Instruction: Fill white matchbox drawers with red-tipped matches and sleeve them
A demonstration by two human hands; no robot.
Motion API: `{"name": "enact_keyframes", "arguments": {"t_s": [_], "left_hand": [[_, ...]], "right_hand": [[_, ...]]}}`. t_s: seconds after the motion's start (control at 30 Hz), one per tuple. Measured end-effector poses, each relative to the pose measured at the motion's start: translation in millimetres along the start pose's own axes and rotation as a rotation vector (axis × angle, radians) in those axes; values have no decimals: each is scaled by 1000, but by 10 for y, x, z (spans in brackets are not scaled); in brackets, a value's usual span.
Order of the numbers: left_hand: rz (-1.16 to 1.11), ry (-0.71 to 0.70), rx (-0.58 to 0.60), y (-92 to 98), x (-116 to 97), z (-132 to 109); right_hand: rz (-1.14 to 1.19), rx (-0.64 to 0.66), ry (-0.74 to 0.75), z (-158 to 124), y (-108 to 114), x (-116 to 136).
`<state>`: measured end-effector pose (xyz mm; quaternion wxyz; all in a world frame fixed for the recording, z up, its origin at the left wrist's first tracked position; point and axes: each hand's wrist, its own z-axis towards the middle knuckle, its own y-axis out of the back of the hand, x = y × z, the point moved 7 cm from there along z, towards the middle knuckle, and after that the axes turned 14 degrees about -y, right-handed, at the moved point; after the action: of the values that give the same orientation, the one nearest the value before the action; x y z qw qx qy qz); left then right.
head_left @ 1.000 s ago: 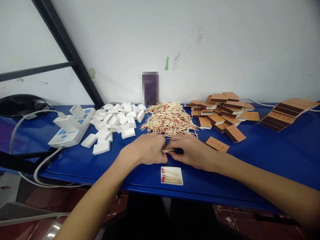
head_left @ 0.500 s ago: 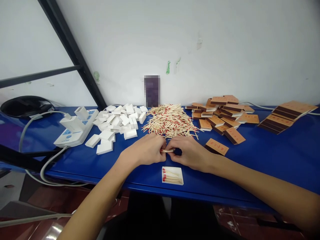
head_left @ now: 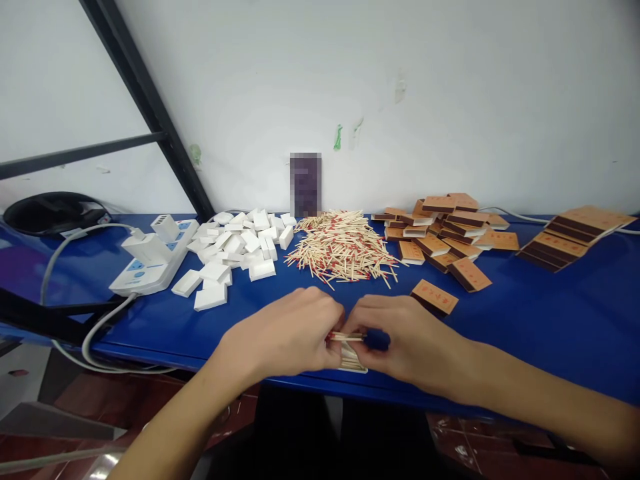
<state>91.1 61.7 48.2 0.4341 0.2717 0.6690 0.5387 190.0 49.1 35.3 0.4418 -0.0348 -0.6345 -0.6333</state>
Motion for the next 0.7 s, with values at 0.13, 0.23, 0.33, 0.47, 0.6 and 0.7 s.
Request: {"name": "enact_keyframes", "arguments": {"t_s": [0.13, 0.23, 0.33, 0.47, 0.6, 0.7], "left_hand": [[10, -16, -38, -130, -60, -56], [-39, 11, -115, -195, -26, -125], [-114, 20, -182, -235, 8, -207], [-201, -10, -250, -279, 34, -280], [-224, -11, -308, -321, 87, -327], [-208, -16, -336, -341, 119, -352]], "right_hand": [[-38, 34, -3, -113, -107, -47], [-66, 27, 21, -131, -156, -88], [-128, 23, 34, -127, -178, -85], [-185, 96, -41, -110, -203, -91], [-124, 177, -81, -98, -173, -66], [-52, 207, -57, -89, -106, -17]]}}
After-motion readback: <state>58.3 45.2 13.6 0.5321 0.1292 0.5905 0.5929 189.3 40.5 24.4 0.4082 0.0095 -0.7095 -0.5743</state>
